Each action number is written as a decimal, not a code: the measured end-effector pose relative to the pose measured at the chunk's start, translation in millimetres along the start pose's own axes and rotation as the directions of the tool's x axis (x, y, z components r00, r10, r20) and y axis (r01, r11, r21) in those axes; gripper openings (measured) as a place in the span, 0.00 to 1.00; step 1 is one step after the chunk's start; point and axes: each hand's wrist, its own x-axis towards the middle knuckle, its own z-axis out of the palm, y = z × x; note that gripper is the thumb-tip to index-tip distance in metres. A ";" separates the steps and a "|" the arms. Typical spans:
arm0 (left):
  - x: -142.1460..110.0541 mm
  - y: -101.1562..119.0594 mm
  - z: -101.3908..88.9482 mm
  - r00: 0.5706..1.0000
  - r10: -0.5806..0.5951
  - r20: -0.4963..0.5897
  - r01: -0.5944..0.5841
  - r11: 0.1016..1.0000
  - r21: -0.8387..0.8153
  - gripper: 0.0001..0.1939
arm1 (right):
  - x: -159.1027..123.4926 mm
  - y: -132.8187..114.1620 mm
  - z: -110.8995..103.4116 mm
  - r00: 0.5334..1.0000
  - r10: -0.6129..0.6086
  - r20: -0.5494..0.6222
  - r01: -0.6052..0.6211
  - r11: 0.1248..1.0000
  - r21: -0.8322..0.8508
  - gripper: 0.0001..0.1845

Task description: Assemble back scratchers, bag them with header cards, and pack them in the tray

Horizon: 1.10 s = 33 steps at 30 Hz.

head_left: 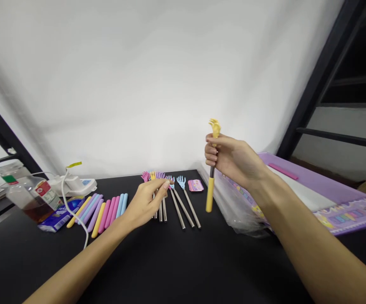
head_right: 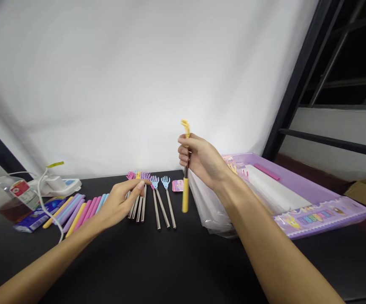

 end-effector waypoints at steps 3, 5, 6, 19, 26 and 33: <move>-1.5 -0.4 0.5 1.000 0.008 0.005 -0.008 1.000 0.011 0.21 | 1.9 0.3 4.3 0.999 0.031 -0.040 -0.031 0.999 0.006 0.26; -2.5 -1.2 0.9 1.000 0.015 0.006 -0.015 1.000 0.022 0.21 | 3.3 3.4 5.4 0.999 0.008 -0.050 -0.011 0.998 -0.064 0.33; -2.9 -1.7 1.1 1.000 0.017 0.006 -0.017 1.000 0.023 0.20 | 4.0 5.4 5.9 0.999 0.001 -0.051 -0.005 0.996 -0.091 0.34; -8.5 -2.0 0.0 1.000 -0.003 0.026 0.002 0.999 0.032 0.18 | 0.0 25.1 8.1 0.998 -0.044 -0.055 0.039 0.996 -0.079 0.32; -8.2 -3.0 2.5 0.999 -0.015 0.039 0.014 0.999 0.035 0.18 | -0.3 27.2 3.0 0.993 -0.057 -0.103 0.050 0.996 -0.072 0.31; -7.1 -2.7 2.4 0.999 -0.011 0.036 0.010 0.999 0.041 0.18 | -2.3 32.7 10.6 0.996 -0.057 -0.072 0.051 0.995 -0.085 0.30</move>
